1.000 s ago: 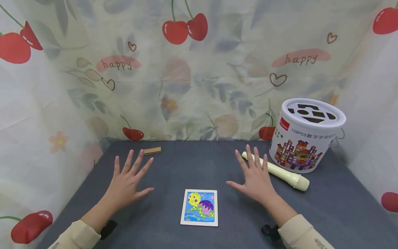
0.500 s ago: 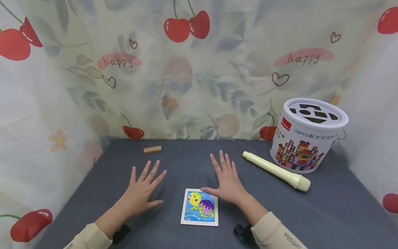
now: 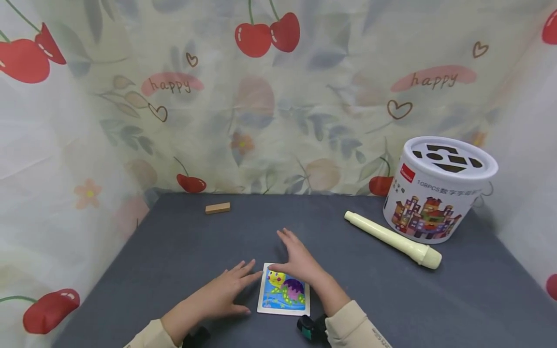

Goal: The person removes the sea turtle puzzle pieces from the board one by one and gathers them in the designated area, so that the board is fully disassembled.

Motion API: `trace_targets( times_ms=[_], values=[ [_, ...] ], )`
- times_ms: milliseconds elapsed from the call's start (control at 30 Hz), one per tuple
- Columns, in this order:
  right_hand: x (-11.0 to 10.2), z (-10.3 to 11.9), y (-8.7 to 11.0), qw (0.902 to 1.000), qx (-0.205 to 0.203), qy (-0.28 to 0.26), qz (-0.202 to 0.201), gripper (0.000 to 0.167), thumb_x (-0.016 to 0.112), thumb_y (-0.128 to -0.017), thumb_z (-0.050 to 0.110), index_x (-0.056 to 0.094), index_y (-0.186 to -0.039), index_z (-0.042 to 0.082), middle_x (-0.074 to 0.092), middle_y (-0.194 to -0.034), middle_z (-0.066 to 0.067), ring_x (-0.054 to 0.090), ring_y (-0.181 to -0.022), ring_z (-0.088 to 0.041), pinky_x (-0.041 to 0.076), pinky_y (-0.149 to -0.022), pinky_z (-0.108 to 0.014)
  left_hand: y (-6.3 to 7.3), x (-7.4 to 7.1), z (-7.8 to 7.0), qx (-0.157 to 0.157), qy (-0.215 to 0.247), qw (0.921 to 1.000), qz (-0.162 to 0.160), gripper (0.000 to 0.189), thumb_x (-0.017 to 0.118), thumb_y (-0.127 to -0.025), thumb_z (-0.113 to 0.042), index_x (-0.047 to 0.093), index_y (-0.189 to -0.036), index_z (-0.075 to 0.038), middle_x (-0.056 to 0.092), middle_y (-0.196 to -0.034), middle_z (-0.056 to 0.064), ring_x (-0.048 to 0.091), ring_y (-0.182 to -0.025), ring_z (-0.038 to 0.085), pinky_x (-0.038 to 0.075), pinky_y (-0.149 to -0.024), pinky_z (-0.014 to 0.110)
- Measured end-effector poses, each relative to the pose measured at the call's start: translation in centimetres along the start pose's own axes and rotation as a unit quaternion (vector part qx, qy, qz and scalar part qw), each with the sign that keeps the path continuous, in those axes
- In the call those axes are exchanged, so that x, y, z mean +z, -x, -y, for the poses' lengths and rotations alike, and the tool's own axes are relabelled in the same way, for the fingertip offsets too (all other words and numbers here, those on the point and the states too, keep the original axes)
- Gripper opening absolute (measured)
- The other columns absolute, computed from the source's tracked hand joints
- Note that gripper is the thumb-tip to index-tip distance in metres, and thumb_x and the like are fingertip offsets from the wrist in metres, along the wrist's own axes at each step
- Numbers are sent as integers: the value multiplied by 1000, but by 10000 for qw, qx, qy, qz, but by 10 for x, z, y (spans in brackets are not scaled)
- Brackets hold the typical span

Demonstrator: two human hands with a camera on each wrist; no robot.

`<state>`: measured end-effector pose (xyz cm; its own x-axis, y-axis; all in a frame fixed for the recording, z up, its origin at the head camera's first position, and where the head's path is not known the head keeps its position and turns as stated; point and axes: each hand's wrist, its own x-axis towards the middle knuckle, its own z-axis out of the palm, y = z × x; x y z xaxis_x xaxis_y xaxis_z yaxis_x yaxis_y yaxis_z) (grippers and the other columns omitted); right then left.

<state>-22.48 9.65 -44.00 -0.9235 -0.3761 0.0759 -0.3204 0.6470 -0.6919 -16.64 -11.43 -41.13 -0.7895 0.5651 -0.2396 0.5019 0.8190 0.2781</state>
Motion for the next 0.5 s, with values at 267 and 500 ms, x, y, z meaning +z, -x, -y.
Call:
trace_targets(
  times_ms=[267, 500],
  values=[
    [8, -2, -1, 9975, -205, -473, 486, 55, 74, -79, 19, 55, -126, -2, 58, -124, -17, 56, -111, -33, 46, -93, -46, -15, 13, -9, -126, 715, 9973, 135, 73, 75, -76, -36, 43, -140, -22, 29, -152, 13, 30, -137, 39, 36, -100, 59],
    [9, -4, 0, 9956, -445, -454, 688, 34, 73, -79, 11, 66, -109, -5, 67, -95, -12, 60, -81, -15, 50, -69, -22, -22, 21, -19, -256, 659, 9974, 101, 62, 73, -79, -34, 50, -136, -23, 34, -149, 16, 35, -135, 38, 37, -98, 60]
  ],
)
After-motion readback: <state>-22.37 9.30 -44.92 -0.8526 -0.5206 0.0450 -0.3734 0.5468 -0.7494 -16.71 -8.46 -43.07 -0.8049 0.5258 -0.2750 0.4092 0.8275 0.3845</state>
